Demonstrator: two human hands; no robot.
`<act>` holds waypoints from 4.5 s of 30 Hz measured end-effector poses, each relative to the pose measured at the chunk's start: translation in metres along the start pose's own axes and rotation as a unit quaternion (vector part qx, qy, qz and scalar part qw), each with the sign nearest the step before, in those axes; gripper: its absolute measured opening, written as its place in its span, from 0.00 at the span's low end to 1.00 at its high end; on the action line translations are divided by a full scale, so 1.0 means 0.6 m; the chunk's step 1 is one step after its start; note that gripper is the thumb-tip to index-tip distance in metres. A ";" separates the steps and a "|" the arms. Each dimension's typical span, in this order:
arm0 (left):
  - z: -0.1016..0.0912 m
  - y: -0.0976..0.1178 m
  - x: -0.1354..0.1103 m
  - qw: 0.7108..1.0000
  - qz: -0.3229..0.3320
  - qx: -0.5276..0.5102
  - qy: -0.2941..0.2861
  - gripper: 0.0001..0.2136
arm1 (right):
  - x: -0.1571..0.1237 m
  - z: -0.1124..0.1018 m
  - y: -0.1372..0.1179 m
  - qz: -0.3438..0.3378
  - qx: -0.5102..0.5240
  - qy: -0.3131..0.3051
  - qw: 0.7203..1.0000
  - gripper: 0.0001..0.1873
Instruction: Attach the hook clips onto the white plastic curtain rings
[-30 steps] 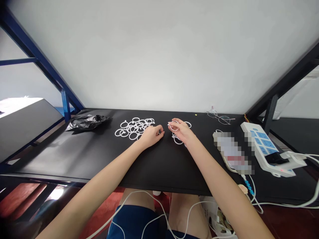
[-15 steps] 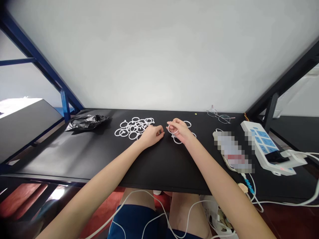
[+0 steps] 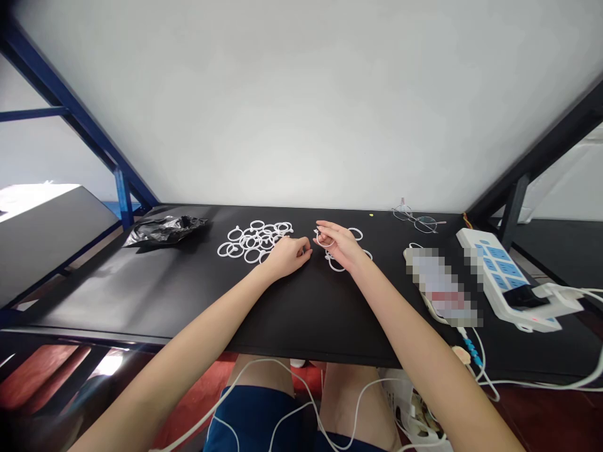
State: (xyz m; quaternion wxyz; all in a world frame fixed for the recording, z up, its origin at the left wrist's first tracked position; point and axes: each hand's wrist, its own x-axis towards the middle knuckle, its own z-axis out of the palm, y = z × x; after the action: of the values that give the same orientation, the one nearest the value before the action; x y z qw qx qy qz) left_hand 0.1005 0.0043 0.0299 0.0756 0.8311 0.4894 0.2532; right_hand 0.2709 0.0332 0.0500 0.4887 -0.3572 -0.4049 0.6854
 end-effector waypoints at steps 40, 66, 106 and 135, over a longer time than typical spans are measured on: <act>0.003 -0.003 0.001 1.000 0.011 0.013 -0.010 0.05 | -0.004 0.000 -0.003 -0.010 -0.005 -0.012 1.000 0.13; 0.005 -0.002 0.001 0.999 0.021 0.028 -0.001 0.05 | -0.002 0.007 0.001 0.020 0.004 0.010 1.000 0.05; 0.005 0.000 0.001 0.999 0.021 0.045 -0.004 0.07 | -0.005 0.008 0.009 0.010 -0.006 -0.015 1.000 0.08; 0.005 0.004 0.002 0.997 -0.014 0.059 0.042 0.05 | 0.004 -0.003 0.005 0.030 0.068 -0.042 0.996 0.04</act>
State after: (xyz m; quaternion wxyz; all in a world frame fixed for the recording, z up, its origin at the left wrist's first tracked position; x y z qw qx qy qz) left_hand 0.1040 0.0042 0.0287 0.0090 0.8159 0.5176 0.2577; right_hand 0.2709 0.0350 0.0461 0.4732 -0.3064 -0.3667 0.7401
